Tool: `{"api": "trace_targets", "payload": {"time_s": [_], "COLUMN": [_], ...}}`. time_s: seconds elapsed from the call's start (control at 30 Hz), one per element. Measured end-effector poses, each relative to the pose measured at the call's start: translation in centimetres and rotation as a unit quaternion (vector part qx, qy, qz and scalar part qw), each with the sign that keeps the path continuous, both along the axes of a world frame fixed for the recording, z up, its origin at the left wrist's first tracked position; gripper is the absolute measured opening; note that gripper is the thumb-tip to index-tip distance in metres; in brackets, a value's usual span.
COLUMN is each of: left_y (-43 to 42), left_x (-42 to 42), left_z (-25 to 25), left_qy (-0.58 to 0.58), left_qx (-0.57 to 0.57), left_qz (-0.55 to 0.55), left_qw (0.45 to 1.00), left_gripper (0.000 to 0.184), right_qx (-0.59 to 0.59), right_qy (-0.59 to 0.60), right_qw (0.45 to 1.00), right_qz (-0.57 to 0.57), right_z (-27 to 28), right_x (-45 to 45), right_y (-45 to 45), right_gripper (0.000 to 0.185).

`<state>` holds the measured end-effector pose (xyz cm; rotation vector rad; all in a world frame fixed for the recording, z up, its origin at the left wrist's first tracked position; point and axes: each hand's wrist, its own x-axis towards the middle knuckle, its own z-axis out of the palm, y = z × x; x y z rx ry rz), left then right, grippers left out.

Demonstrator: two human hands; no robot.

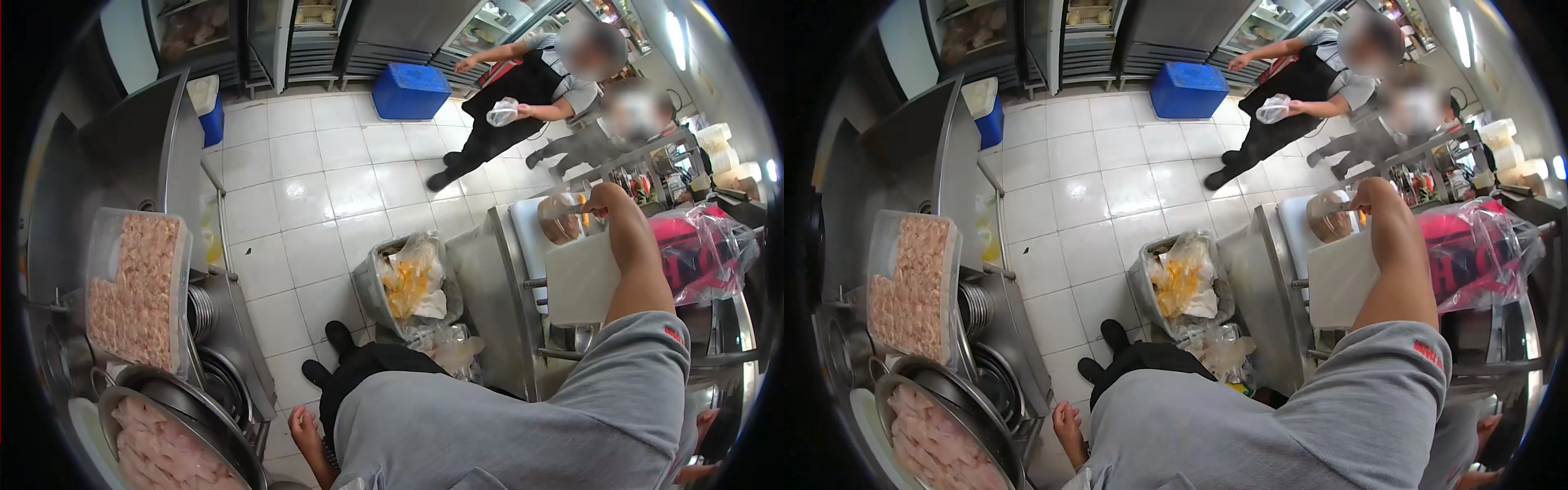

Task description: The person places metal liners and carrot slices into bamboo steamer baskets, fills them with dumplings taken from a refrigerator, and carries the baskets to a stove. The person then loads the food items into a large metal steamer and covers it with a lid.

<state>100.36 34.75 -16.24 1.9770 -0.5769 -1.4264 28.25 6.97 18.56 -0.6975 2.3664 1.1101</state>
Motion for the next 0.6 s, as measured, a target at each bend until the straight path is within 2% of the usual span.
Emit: {"api": "trace_targets", "payload": {"time_s": [0.03,0.2,0.3,0.4,0.43,0.47,0.5,0.53,0.57,0.6], "left_y": [0.2,3.3,5.8,10.3,11.6,13.7,15.6,16.6,17.7,20.3], "left_x": [-0.1,-0.1,0.5,1.2,1.3,1.5,1.2,1.0,1.2,1.1], "left_z": [0.2,0.6,1.2,0.2,0.5,-1.4,-2.0,0.2,2.4,2.4], "left_qy": [0.002,-0.007,-0.034,-0.027,-0.03,-0.086,-0.077,-0.128,-0.154,-0.165], "left_qx": [0.0,-0.001,-0.028,-0.06,-0.07,-0.131,-0.16,-0.219,-0.177,-0.171], "left_qz": [0.009,0.076,0.111,0.101,0.116,0.108,0.132,0.14,0.144,0.158], "left_qw": [1.0,0.997,0.993,0.993,0.99,0.982,0.975,0.957,0.961,0.958], "left_gripper": [0.024,0.026,0.029,0.029,0.029,0.028,0.028,0.028,0.028,0.027], "right_qx": [0.032,0.069,0.052,0.02,0.005,-0.015,-0.032,-0.055,-0.083,-0.116], "right_qy": [-0.002,-0.023,-0.019,-0.014,-0.018,-0.021,-0.024,-0.026,-0.027,-0.041], "right_qw": [0.999,0.996,0.993,0.979,0.97,0.958,0.943,0.926,0.909,0.887], "right_qz": [0.006,0.046,0.108,0.201,0.244,0.284,0.329,0.372,0.408,0.445], "right_z": [-0.3,-1.7,-0.8,2.2,3.1,4.6,5.7,7.4,9.3,10.9], "right_x": [-0.2,1.2,2.9,4.5,6.2,8.0,10.8,14.1,17.9,22.7], "right_y": [-0.1,-0.4,-0.7,-0.8,-2.0,-3.0,-3.8,-5.0,-5.5,-5.6], "right_gripper": [0.038,0.034,0.034,0.034,0.034,0.035,0.036,0.036,0.037,0.038]}}
